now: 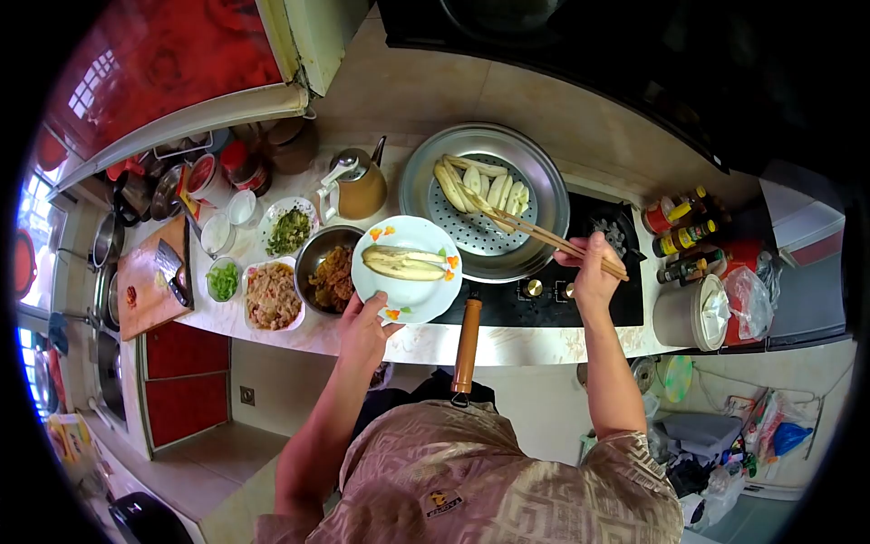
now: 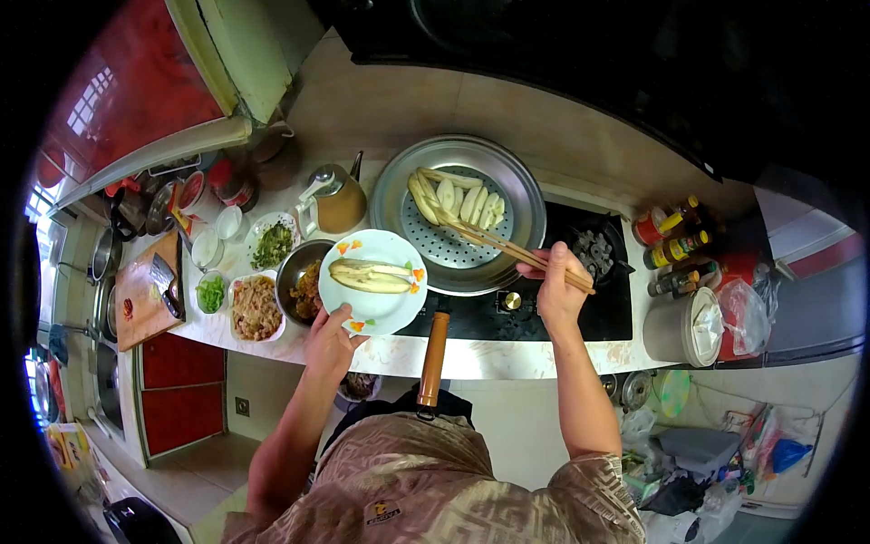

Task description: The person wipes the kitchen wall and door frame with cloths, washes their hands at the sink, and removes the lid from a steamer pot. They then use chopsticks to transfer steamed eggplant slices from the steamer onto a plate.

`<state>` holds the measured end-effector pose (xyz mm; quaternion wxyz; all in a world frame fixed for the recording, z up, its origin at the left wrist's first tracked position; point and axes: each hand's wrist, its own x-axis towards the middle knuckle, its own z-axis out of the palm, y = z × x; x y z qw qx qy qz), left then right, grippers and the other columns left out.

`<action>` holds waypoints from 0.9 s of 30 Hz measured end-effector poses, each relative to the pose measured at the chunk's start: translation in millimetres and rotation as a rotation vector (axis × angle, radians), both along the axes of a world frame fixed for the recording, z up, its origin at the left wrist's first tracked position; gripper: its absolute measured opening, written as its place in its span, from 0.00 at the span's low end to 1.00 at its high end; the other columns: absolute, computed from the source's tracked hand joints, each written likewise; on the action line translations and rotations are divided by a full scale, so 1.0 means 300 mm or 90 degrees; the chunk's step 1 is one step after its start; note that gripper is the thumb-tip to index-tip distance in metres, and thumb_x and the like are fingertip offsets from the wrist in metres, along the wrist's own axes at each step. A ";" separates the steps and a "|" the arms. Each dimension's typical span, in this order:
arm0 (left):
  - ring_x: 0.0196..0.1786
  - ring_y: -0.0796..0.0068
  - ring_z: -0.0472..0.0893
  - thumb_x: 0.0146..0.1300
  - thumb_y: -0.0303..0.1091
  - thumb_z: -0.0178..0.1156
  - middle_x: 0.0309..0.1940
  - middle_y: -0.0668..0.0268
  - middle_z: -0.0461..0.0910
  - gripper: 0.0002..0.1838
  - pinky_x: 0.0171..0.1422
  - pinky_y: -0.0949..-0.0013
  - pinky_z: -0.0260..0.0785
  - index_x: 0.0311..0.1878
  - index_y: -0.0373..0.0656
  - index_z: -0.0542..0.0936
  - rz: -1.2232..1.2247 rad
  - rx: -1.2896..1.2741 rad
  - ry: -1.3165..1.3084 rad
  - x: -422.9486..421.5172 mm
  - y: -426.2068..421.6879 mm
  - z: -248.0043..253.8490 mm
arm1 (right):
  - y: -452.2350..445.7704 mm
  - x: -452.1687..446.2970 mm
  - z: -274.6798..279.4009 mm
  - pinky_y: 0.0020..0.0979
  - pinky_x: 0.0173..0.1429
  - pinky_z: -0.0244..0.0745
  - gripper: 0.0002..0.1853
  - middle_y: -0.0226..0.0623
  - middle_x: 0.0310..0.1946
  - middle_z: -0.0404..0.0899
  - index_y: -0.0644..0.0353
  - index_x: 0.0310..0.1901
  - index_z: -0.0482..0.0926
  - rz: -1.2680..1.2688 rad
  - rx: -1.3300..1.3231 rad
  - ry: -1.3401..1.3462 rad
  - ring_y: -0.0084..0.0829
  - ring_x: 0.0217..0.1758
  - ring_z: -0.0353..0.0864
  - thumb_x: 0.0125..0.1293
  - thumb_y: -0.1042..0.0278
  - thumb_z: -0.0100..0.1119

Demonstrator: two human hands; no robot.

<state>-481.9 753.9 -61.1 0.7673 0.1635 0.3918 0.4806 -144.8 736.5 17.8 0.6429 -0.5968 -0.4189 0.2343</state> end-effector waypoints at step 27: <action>0.58 0.60 0.81 0.68 0.27 0.58 0.59 0.60 0.77 0.22 0.56 0.47 0.82 0.65 0.44 0.70 0.034 0.015 -0.031 -0.074 -0.041 -0.051 | 0.375 -0.161 -0.067 0.25 0.34 0.81 0.23 0.40 0.27 0.85 0.71 0.40 0.85 0.104 -0.085 -0.010 0.26 0.29 0.86 0.72 0.51 0.59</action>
